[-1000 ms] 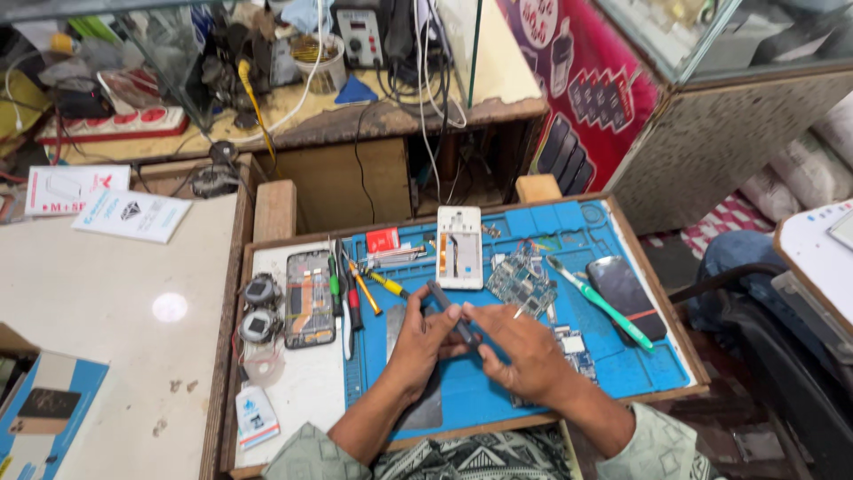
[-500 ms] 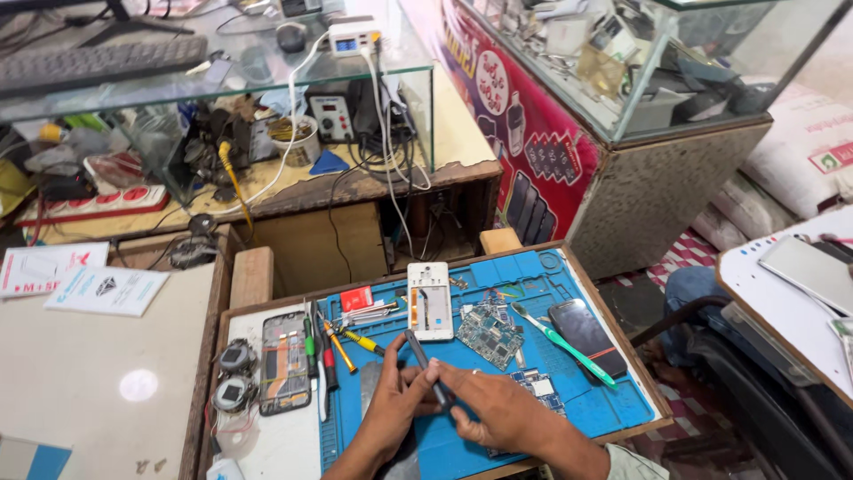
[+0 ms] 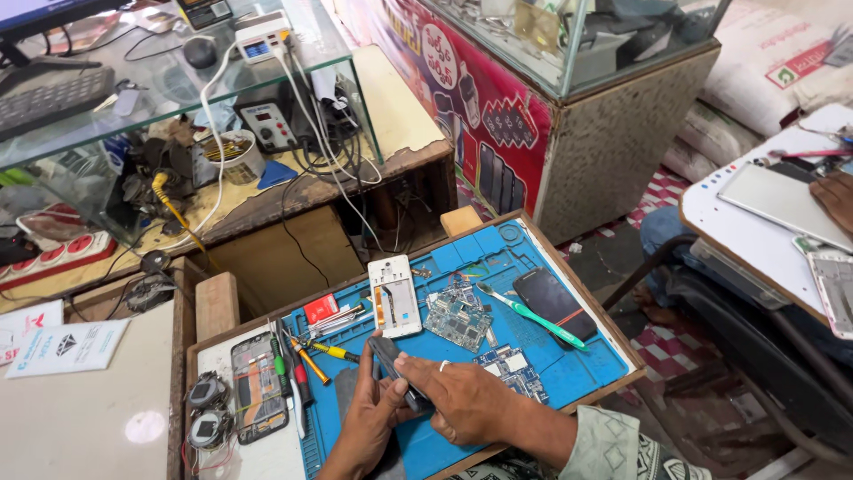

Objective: The person disassembles a white smartphone, removes the screen and internal components, and handles the battery and frame. They place the battery into the frame and continue to manipulate the phone parts on a blue work mat.

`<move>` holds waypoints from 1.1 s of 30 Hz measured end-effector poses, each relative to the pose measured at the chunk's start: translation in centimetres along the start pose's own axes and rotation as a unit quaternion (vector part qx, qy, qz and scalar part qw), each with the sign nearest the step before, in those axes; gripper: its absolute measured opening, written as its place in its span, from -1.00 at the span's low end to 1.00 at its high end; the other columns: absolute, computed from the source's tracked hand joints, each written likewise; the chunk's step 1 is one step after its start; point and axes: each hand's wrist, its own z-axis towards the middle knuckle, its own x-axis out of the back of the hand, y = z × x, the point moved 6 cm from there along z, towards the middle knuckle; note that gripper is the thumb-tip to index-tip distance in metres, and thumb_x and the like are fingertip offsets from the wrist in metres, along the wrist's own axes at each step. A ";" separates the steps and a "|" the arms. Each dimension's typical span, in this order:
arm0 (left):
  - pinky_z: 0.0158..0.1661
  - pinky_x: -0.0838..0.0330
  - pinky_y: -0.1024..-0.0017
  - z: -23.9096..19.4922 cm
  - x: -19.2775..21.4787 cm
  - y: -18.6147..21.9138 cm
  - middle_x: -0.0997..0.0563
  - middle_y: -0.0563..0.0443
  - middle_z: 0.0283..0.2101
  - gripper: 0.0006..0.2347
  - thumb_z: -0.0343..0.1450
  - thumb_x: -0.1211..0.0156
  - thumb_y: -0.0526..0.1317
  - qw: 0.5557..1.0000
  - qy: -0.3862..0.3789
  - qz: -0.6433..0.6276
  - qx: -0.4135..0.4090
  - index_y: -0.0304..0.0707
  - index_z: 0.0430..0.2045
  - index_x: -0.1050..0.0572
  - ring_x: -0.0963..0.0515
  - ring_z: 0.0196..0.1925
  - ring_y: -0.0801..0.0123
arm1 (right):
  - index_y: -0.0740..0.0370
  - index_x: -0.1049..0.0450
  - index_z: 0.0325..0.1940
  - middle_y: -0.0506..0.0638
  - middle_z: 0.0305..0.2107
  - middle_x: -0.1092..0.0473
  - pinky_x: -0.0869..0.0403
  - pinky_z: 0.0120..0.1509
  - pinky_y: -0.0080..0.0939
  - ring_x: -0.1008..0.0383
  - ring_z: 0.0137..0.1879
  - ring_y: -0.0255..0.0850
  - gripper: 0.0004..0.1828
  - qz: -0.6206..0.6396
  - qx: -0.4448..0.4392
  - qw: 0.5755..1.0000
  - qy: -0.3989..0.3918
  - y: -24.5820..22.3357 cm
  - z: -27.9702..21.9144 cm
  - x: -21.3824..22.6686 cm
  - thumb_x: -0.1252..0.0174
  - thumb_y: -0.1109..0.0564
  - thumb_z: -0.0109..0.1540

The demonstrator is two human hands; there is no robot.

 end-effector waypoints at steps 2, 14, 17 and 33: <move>-0.21 -0.45 0.38 0.0 0.1 -0.3 -0.48 -0.07 0.04 -0.16 0.42 -0.22 -0.30 1.000 -0.008 0.020 -0.010 0.19 0.53 0.24 -0.48 -0.07 0.36 | 0.50 -0.07 0.49 0.43 0.30 -0.29 -0.50 0.20 0.05 -0.51 0.19 0.21 -0.08 0.013 -0.001 1.000 0.011 0.3 0.1 0.6 -0.16 0.22 0.04; -0.25 -0.63 0.25 0.1 -0.9 1.4 -0.54 -0.14 -0.04 -0.35 0.39 -0.04 -0.37 0.992 0.116 -0.017 -0.039 0.02 0.43 0.00 -0.68 -0.27 0.15 | 0.21 -0.48 0.12 0.25 -0.03 -0.52 -0.60 -0.15 -0.04 -0.61 -0.21 0.03 -0.55 0.055 -0.078 0.990 0.100 1.6 0.1 3.4 -0.18 0.24 0.12; -0.32 -0.69 0.30 -0.5 -1.1 2.7 -0.61 -0.21 -0.09 -0.37 0.38 -0.06 -0.41 0.986 0.142 0.022 -0.081 -0.08 0.40 -0.04 -0.72 -0.28 0.22 | 0.19 -0.53 -0.03 0.13 -0.22 -0.56 -0.61 -0.12 -0.08 -0.63 -0.17 0.01 -0.67 0.103 -0.161 0.972 0.138 3.0 -0.2 3.9 -0.14 0.24 0.11; -0.40 -0.59 0.39 -0.4 0.5 2.3 -0.58 -0.08 -0.34 -0.56 0.42 -0.19 -0.26 0.976 0.154 -0.122 -0.098 -0.31 0.21 -0.30 -0.63 -0.43 0.34 | 0.19 -0.62 -0.20 0.01 -0.37 -0.59 -0.52 -0.37 -0.24 -0.59 -0.43 -0.21 -0.75 0.185 -0.230 0.955 0.004 3.1 0.9 2.5 -0.31 0.04 0.11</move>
